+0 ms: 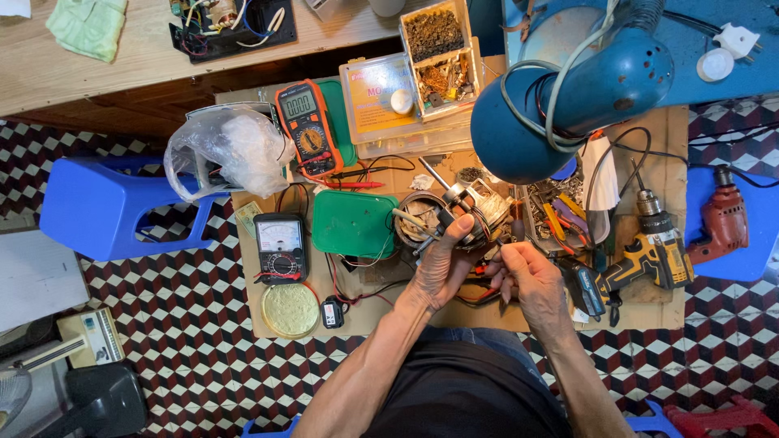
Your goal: The person disassembles a cylindrical electromechanical component, uses pliers to adjust a metal rod, and wipes parts with a cloth. They handle wires and a multimeter probe, then reassemble the component on a cluttered workbench.
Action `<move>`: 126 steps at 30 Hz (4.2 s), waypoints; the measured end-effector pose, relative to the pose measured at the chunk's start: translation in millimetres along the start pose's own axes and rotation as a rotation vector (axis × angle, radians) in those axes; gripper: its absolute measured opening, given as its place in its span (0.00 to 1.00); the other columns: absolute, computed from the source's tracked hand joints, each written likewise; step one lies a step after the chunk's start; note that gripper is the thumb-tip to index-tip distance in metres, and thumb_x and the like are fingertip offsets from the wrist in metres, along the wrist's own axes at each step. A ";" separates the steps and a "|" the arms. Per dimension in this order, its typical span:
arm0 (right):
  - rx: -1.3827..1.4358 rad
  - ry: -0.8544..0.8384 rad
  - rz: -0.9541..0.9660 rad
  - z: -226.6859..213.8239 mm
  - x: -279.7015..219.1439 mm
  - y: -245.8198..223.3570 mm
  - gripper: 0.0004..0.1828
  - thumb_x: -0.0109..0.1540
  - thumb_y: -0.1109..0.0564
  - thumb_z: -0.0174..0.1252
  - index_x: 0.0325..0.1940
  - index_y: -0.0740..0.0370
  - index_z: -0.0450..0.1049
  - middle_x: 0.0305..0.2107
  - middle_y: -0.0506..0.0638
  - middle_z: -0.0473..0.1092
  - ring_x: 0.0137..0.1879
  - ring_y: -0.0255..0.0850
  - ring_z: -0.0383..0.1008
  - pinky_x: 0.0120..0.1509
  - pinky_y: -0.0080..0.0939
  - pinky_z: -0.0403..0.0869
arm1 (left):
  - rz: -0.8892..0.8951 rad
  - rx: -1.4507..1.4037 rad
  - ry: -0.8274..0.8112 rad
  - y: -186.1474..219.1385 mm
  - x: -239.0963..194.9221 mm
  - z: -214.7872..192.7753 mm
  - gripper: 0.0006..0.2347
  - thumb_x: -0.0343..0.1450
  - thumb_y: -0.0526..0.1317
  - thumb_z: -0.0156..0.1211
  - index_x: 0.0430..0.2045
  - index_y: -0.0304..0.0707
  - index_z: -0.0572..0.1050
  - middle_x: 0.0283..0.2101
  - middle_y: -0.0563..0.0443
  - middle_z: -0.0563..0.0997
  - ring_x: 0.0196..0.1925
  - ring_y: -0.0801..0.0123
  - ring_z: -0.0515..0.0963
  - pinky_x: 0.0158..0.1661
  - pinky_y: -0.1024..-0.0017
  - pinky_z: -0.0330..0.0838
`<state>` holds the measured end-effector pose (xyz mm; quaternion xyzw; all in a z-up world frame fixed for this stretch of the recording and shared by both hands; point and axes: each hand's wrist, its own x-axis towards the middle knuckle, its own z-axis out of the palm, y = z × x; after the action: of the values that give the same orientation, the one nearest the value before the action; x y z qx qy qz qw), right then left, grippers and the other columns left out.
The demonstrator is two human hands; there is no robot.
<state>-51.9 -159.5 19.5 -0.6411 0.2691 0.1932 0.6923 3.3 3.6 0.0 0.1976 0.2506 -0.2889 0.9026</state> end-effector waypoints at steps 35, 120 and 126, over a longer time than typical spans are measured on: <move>0.000 -0.021 -0.006 10.8 -0.5 -15.5 0.23 0.71 0.46 0.44 0.51 0.68 0.75 0.33 0.51 0.76 0.31 0.30 0.72 0.31 0.28 0.71 | 0.136 -0.262 0.282 15.6 -20.7 -6.3 0.26 0.63 0.50 0.74 0.54 0.44 0.73 0.55 0.54 0.78 0.59 0.65 0.76 0.62 0.60 0.71; -0.392 -0.066 -0.388 54.2 34.8 -18.9 0.16 0.69 0.57 0.51 0.58 0.65 0.73 0.38 0.56 0.78 0.42 0.39 0.80 0.47 0.38 0.78 | -0.206 -0.144 0.460 10.8 18.9 -78.6 0.39 0.60 0.68 0.60 0.56 0.34 0.69 0.50 0.35 0.76 0.53 0.46 0.77 0.57 0.53 0.73; -0.327 -0.074 -0.413 56.5 26.7 -15.1 0.20 0.69 0.56 0.51 0.64 0.65 0.70 0.45 0.56 0.78 0.49 0.38 0.79 0.54 0.39 0.76 | -0.188 -0.059 0.442 16.0 -6.7 -83.4 0.42 0.66 0.63 0.61 0.59 0.17 0.58 0.61 0.27 0.72 0.61 0.47 0.76 0.64 0.54 0.67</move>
<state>-14.7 -107.2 16.7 -0.7783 0.0722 0.1124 0.6135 -19.7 60.3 -59.3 0.2052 0.4675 -0.3138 0.8006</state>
